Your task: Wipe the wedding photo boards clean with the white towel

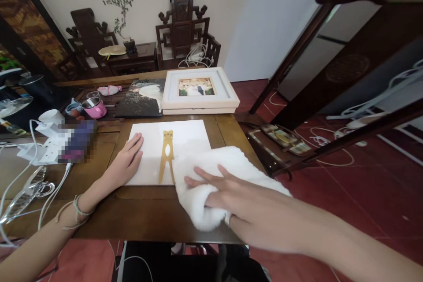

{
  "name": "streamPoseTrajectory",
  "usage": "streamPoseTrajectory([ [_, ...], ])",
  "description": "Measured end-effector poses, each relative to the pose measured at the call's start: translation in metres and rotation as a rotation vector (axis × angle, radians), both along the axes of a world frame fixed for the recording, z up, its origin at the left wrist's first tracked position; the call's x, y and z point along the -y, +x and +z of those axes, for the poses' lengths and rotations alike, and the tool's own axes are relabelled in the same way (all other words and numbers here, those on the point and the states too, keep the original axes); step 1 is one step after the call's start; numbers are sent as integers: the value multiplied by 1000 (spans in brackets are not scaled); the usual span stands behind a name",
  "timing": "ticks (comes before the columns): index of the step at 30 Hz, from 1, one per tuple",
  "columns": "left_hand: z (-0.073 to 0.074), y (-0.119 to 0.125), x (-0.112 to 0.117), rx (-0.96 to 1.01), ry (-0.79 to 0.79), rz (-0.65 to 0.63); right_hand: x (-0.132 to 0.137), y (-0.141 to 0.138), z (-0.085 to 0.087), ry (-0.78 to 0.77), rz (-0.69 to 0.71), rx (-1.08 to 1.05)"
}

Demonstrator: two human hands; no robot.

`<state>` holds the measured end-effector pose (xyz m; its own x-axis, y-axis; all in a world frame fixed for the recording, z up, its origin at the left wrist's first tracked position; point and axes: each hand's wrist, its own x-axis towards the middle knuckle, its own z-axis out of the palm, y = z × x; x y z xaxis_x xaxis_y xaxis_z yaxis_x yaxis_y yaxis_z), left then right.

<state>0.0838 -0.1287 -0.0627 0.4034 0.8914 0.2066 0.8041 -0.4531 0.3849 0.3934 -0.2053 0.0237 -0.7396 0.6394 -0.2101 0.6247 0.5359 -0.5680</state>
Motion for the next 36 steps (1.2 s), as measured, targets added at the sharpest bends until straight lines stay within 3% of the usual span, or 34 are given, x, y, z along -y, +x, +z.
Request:
streamPoseTrajectory([
  [3, 0, 0, 0, 1, -2, -3, -34, 2, -6, -6, 70, 37],
  [8, 1, 0, 0, 4, -9, -3, -114, 0, -17, 109, -19, 83],
  [12, 2, 1, 1, -1, -20, -2, -149, -4, -17, 187, -71, 74],
  [14, 2, 0, 1, 1, -22, -3, -150, -6, -15, 205, -75, 74],
  [17, 2, 0, 1, 13, -10, -8, -131, -7, -11, 187, -65, 134],
  [24, 0, 0, 2, -1, -21, 2, -21, -2, -5, 59, 88, 104],
  [27, 0, 1, 1, -10, -17, 8, 7, 2, -2, 39, 119, 114],
  [31, 0, 0, 1, -1, -7, 3, -9, 3, -5, 36, 56, 101],
  [36, 1, 0, 2, -3, -10, 4, -83, -8, -14, 175, -6, 63],
])
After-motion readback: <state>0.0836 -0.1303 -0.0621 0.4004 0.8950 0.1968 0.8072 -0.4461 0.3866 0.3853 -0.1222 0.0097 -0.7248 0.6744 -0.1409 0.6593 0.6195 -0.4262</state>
